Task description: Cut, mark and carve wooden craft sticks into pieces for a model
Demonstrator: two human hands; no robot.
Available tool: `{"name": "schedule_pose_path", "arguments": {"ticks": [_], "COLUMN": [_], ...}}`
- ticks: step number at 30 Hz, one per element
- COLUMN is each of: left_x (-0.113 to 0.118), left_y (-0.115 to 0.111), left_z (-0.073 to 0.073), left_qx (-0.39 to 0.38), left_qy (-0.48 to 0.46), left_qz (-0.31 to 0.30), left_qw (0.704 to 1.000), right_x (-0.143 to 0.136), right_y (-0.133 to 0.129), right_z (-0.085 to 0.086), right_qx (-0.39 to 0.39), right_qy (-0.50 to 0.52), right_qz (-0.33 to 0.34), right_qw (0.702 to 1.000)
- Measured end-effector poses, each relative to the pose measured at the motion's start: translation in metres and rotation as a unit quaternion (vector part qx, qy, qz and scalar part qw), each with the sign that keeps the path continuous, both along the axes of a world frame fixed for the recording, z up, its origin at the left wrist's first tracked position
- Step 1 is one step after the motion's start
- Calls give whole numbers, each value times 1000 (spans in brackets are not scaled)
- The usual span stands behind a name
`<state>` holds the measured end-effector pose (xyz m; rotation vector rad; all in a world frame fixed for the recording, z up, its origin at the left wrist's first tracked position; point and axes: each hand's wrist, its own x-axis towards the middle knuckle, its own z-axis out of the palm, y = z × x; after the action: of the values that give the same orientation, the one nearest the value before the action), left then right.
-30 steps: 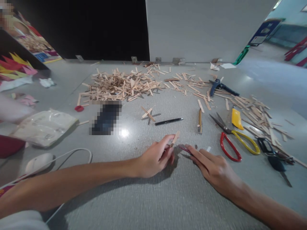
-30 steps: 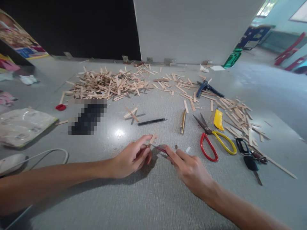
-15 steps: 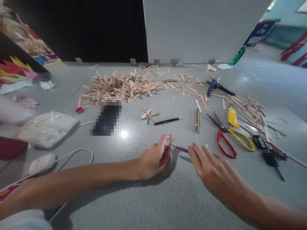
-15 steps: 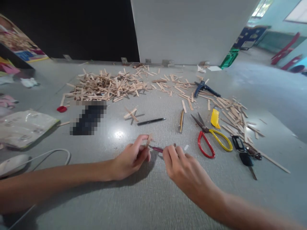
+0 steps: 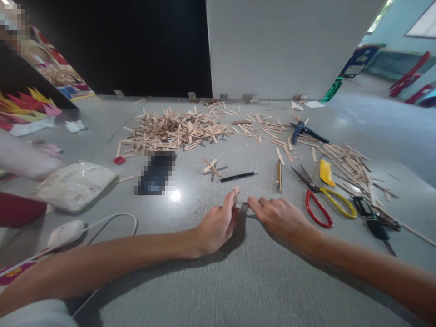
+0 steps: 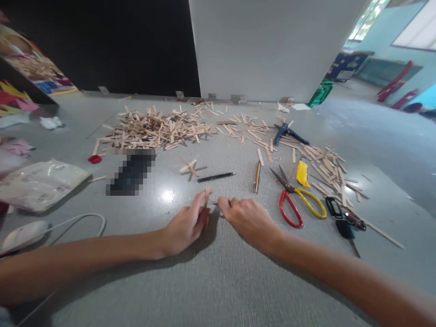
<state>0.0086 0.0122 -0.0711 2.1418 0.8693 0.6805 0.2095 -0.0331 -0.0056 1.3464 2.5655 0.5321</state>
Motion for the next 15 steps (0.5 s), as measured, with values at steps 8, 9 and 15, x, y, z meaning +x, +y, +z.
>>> {"name": "schedule_pose_path", "arguments": {"ticks": [8,9,15], "left_x": [2,3,3], "left_y": [-1,-1,-1], "left_z": [-7,-8,-9], "left_qx": [27,31,29], "left_qy": [26,28,49], "left_qz": [-6,-7,6], "left_qw": [999,999,998], "right_x": [-1,3,1], "right_y": [4,11,10], "right_z": [-4,-6,-3], "right_qx": [26,3,3], "right_qy": [-34,-32,-26], "right_qz": [19,32,31], "right_qw": [999,999,999]}}
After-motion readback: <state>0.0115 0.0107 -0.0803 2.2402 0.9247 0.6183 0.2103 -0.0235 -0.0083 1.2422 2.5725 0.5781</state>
